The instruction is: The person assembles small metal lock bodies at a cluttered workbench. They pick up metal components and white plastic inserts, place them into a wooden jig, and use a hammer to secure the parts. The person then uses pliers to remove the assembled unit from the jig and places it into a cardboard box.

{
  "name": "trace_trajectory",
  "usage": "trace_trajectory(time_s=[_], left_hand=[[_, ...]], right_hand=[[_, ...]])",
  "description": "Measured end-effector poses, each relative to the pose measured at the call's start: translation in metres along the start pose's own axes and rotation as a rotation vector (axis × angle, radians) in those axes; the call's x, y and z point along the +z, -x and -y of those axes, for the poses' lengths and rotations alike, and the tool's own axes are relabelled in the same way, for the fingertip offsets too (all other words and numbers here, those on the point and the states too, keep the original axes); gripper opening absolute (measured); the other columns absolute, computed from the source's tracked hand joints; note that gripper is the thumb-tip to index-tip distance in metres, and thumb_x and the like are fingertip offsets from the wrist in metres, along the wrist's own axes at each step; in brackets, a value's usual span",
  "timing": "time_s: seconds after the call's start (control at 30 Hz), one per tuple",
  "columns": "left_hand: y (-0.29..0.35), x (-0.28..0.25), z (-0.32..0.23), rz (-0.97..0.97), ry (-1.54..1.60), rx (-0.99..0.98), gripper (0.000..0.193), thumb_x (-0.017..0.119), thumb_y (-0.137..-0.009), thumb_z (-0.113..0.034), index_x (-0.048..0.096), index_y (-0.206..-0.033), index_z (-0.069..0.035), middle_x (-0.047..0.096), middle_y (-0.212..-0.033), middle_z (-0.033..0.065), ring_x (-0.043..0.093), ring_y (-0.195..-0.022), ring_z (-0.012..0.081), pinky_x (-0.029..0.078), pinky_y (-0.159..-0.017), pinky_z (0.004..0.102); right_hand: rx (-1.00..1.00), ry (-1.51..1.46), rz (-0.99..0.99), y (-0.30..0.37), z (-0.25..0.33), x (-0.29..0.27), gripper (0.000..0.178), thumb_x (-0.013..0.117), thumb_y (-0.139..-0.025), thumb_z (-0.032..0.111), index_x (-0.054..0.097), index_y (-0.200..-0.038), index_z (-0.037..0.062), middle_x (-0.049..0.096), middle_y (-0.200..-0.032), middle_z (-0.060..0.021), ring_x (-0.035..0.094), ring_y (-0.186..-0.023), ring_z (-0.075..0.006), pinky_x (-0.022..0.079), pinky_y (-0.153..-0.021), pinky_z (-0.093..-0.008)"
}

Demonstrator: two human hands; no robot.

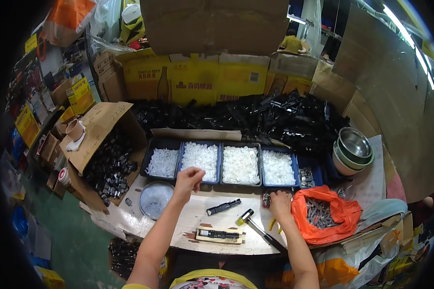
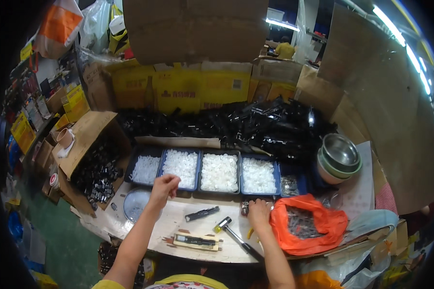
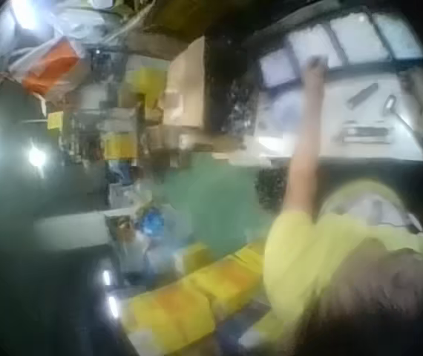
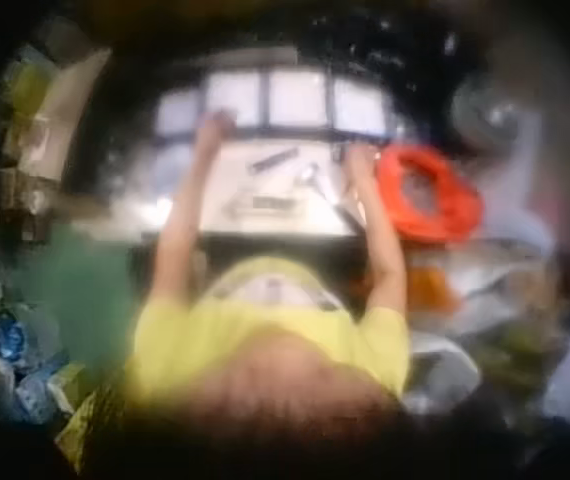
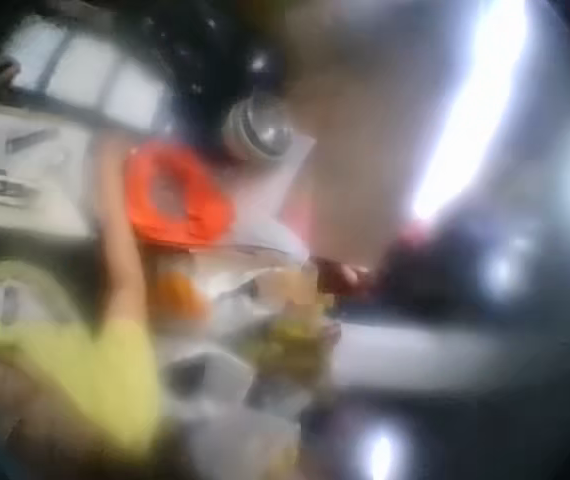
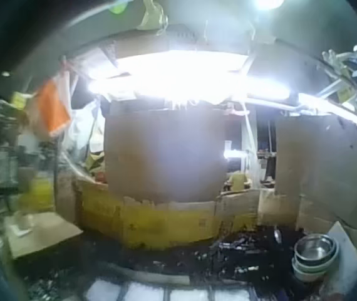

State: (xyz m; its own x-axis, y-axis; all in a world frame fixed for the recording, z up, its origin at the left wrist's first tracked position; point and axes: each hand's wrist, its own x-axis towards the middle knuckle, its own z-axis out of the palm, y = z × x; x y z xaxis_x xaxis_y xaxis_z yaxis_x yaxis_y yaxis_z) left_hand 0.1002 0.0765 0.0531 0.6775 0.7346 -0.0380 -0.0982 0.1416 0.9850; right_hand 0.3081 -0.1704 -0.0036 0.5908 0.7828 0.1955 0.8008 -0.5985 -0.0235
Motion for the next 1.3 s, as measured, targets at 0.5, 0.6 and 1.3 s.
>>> trace_trajectory(time_s=[0.5,0.6,1.3], left_hand=[[0.090,0.011,0.017,0.161,0.211,-0.168,0.016,0.062,-0.079,0.000,0.061,-0.094,0.004,0.061,-0.077,0.0097,0.060,-0.064,0.0142,0.050,-0.053,0.0251],[0.106,0.019,0.022,0.187,0.167,-0.173,0.021,0.062,-0.078,0.002,0.057,-0.097,0.006,0.060,-0.075,0.0110,0.059,-0.063,0.0147,0.049,-0.053,0.0260],[0.138,0.019,0.027,0.263,0.133,-0.138,0.028,0.055,-0.083,0.002,0.052,-0.111,0.000,0.055,-0.081,0.0020,0.055,-0.066,0.0061,0.048,-0.055,0.0183]], right_hand=[[-0.201,-0.339,-0.200,0.014,0.024,-0.040,0.005,0.064,-0.071,0.010,0.064,-0.076,0.0116,0.053,-0.077,-0.0059,0.051,-0.080,-0.0248,0.034,-0.070,-0.0386],[-0.356,-0.604,-0.160,0.026,0.057,-0.047,0.007,0.064,-0.071,0.007,0.063,-0.077,0.0099,0.054,-0.076,-0.0069,0.052,-0.079,-0.0262,0.036,-0.064,-0.0375],[-0.732,-0.536,-0.123,0.040,0.131,-0.092,0.026,0.062,-0.061,-0.002,0.061,-0.083,0.0108,0.052,-0.079,-0.0010,0.047,-0.076,-0.0191,0.031,-0.067,-0.0330]])
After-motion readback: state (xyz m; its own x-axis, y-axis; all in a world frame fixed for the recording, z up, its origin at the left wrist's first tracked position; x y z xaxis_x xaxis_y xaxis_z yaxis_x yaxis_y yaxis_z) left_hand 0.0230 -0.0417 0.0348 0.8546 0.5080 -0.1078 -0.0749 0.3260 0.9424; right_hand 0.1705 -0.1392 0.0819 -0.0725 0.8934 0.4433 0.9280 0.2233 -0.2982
